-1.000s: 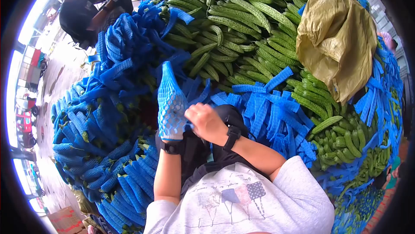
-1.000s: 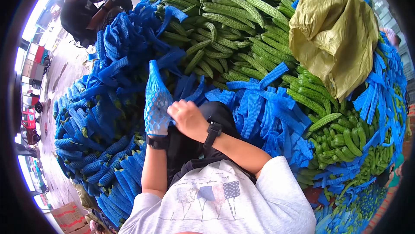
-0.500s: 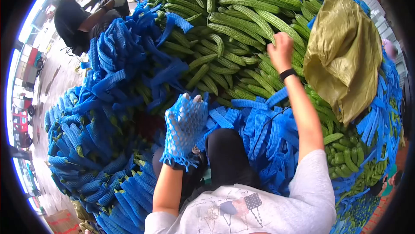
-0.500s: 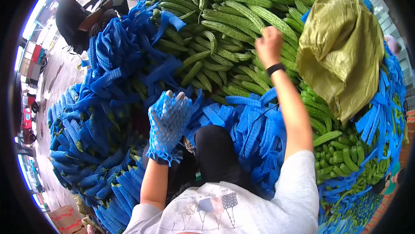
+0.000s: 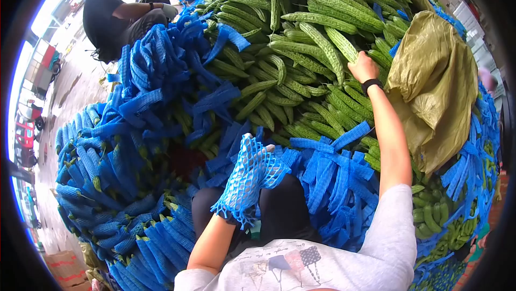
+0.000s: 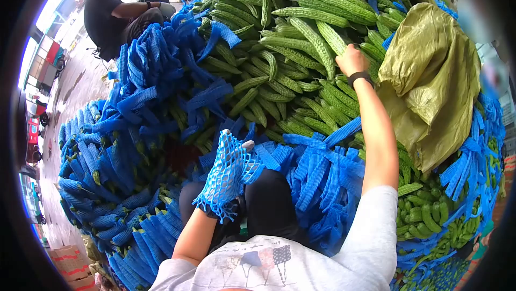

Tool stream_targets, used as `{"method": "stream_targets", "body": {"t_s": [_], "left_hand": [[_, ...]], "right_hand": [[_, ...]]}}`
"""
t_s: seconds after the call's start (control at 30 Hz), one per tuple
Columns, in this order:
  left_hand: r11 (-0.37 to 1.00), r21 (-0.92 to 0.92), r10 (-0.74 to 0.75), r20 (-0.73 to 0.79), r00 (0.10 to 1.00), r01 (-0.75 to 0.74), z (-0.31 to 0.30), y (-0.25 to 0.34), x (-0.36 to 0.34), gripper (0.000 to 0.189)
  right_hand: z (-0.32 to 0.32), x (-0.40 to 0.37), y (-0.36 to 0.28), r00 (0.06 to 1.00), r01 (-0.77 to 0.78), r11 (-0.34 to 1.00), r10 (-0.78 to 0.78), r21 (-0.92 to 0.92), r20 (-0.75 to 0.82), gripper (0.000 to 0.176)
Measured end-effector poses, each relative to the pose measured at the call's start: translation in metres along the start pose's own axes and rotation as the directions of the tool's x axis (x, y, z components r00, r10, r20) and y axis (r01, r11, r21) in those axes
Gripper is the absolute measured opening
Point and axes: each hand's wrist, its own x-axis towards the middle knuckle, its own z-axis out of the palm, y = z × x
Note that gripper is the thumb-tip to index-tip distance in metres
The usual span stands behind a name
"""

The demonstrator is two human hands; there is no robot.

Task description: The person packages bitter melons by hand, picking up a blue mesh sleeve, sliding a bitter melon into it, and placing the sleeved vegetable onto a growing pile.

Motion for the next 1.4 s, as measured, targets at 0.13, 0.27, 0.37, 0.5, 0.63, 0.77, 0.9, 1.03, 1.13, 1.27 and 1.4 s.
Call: {"method": "stream_targets", "body": {"t_s": [0.13,0.27,0.37,0.5,0.63,0.77,0.9,1.03,1.13,1.27,1.4], "left_hand": [[0.997,0.069,-0.049,0.059,0.997,0.045,-0.011,-0.022,0.004,0.073],[0.991,-0.11,-0.068,0.12,0.99,0.082,0.015,-0.013,-0.007,0.076],[0.925,-0.274,-0.214,0.202,0.956,0.265,0.034,-0.008,-0.013,0.083],[0.983,-0.066,-0.142,0.307,0.941,0.169,0.058,-0.012,-0.022,0.097],[0.906,0.31,0.283,0.067,0.957,-0.29,0.071,-0.037,-0.014,0.106],[0.929,0.328,0.133,0.139,0.981,-0.172,0.073,-0.012,-0.035,0.078],[0.795,0.521,0.224,0.225,0.948,-0.311,0.1,-0.009,-0.05,0.076],[0.937,0.279,0.163,0.181,0.97,-0.21,0.115,-0.028,-0.058,0.063],[0.999,0.038,-0.005,0.206,0.979,-0.003,0.13,-0.014,-0.07,0.062],[0.915,0.363,0.101,0.224,0.969,-0.179,0.122,-0.046,-0.069,0.06],[0.921,0.351,0.076,0.256,0.964,-0.166,0.123,-0.042,-0.071,0.057]], "right_hand": [[-0.008,-0.044,0.009,0.962,-0.241,0.659,0.067,0.713,0.263,0.04],[-0.018,-0.151,0.008,0.845,-0.533,-0.138,-0.132,0.835,0.517,0.037],[-0.02,-0.23,-0.008,0.843,-0.537,-0.57,-0.33,0.622,0.426,0.044],[-0.034,-0.301,-0.052,0.957,-0.239,-0.28,-0.232,0.93,0.176,0.041],[-0.074,-0.335,-0.074,0.941,-0.239,-0.053,-0.259,0.97,0.218,0.034],[-0.079,-0.349,-0.064,0.964,-0.049,0.025,-0.262,0.998,0.054,0.032],[-0.084,-0.366,-0.05,0.961,-0.091,0.091,-0.252,0.992,0.111,0.031],[-0.096,-0.377,-0.03,0.961,-0.022,0.357,-0.251,0.934,0.119,0.051],[-0.115,-0.387,-0.016,0.97,-0.016,0.45,-0.209,0.893,0.123,0.057],[-0.119,-0.416,-0.023,0.996,0.074,0.568,-0.008,0.82,-0.085,0.045],[-0.124,-0.437,-0.007,0.999,0.041,0.503,-0.045,0.863,-0.021,0.037]]}}
